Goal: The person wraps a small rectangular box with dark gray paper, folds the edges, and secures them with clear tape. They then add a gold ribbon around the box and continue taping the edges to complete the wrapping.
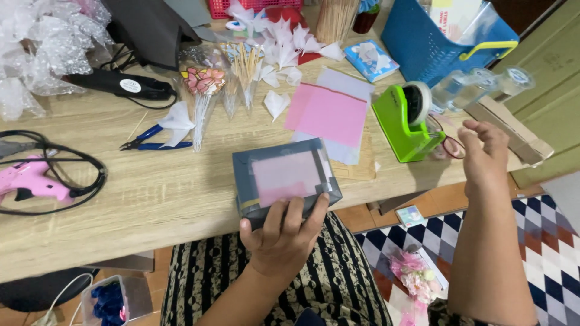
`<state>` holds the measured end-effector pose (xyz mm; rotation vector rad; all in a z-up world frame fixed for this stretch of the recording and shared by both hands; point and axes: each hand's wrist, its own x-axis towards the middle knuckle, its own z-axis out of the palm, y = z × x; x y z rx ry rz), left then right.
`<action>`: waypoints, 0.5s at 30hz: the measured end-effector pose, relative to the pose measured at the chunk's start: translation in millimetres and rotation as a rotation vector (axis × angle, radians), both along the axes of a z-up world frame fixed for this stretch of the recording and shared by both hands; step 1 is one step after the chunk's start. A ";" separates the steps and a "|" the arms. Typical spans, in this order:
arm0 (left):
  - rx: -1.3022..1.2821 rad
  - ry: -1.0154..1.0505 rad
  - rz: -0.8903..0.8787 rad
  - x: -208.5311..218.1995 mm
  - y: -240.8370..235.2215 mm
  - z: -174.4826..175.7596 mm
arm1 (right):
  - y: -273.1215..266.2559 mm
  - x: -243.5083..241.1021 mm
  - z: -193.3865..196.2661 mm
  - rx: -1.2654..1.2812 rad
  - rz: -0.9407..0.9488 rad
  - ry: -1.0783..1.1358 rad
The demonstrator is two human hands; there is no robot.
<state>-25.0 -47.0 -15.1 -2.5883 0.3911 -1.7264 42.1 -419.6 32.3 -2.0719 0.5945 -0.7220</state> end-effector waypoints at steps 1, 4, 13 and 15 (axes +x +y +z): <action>-0.002 -0.005 -0.007 0.7 -0.4 -1.7 | -4.2 6.7 -1.5 -0.002 -0.007 -0.005; -0.013 -0.007 -0.015 1.2 0.1 -7.0 | -9.0 26.3 -4.1 -0.004 0.159 0.186; -0.022 -0.018 -0.061 4.7 1.8 -13.1 | -15.0 45.6 -7.4 0.227 0.148 0.292; -0.015 -0.032 -0.068 5.1 2.4 -11.5 | -19.9 48.8 -9.7 0.191 0.159 0.295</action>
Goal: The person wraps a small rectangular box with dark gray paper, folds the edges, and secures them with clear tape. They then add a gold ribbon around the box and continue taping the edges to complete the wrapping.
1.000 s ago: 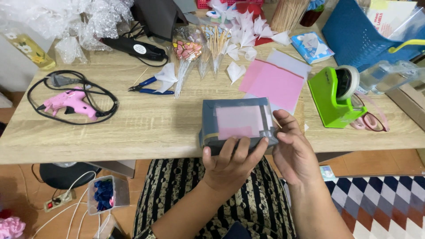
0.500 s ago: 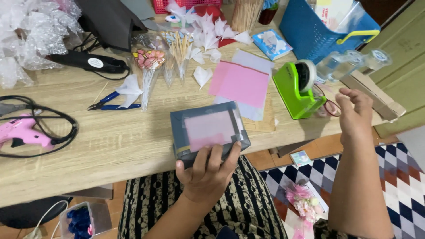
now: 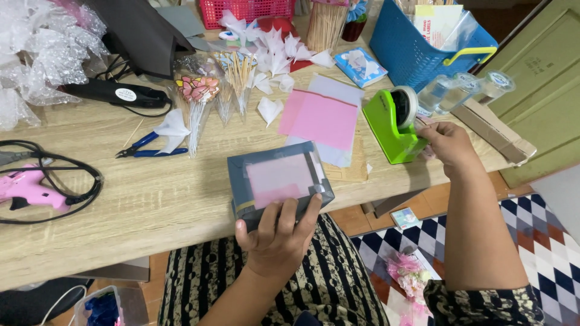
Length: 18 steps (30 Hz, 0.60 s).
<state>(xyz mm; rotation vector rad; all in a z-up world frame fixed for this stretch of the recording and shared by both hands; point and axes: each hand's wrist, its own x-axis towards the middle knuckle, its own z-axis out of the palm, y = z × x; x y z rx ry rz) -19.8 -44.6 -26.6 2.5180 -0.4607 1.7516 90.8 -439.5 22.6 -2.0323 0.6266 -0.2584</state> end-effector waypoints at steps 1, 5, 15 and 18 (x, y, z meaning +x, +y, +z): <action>0.000 -0.001 -0.001 0.1 0.3 -1.0 | -5.3 2.9 -6.0 0.000 -0.001 -0.001; 0.007 0.004 0.003 0.3 0.3 -2.8 | -10.8 7.6 -18.3 0.255 -0.072 -0.165; 0.014 0.011 -0.006 3.4 1.5 -8.0 | 24.0 -30.0 -42.8 0.826 -0.233 -0.624; -0.017 0.008 -0.020 3.8 0.0 -10.9 | 16.7 -26.9 -68.2 0.799 -0.284 -0.554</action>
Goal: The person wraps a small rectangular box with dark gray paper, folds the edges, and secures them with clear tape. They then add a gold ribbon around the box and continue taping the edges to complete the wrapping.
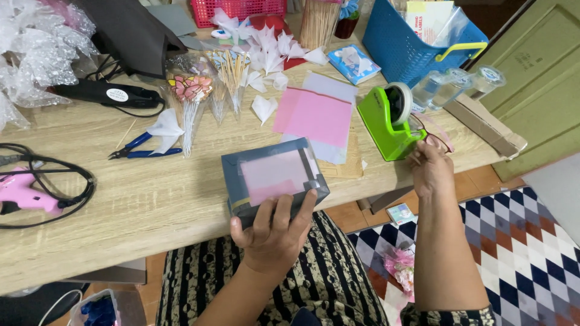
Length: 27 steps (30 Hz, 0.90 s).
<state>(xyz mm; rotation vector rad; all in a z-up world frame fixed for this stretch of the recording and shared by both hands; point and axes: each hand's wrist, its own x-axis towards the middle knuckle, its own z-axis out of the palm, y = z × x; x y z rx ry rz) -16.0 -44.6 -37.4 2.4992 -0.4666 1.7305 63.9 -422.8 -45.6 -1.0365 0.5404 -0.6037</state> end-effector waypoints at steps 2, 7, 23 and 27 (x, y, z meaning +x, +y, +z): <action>0.004 -0.008 0.010 1.9 -1.3 0.4 | 4.4 2.4 6.0 0.015 -0.040 0.015; 0.015 0.007 0.067 2.4 -3.5 -5.3 | -0.7 12.8 -10.3 -0.032 -0.118 0.045; 0.003 -0.019 0.081 -3.1 -5.2 19.2 | 162.3 -66.6 73.1 -0.500 0.776 -0.346; -0.005 -0.028 0.069 -3.5 -5.7 22.9 | 173.1 -61.3 73.2 -0.535 0.812 -0.348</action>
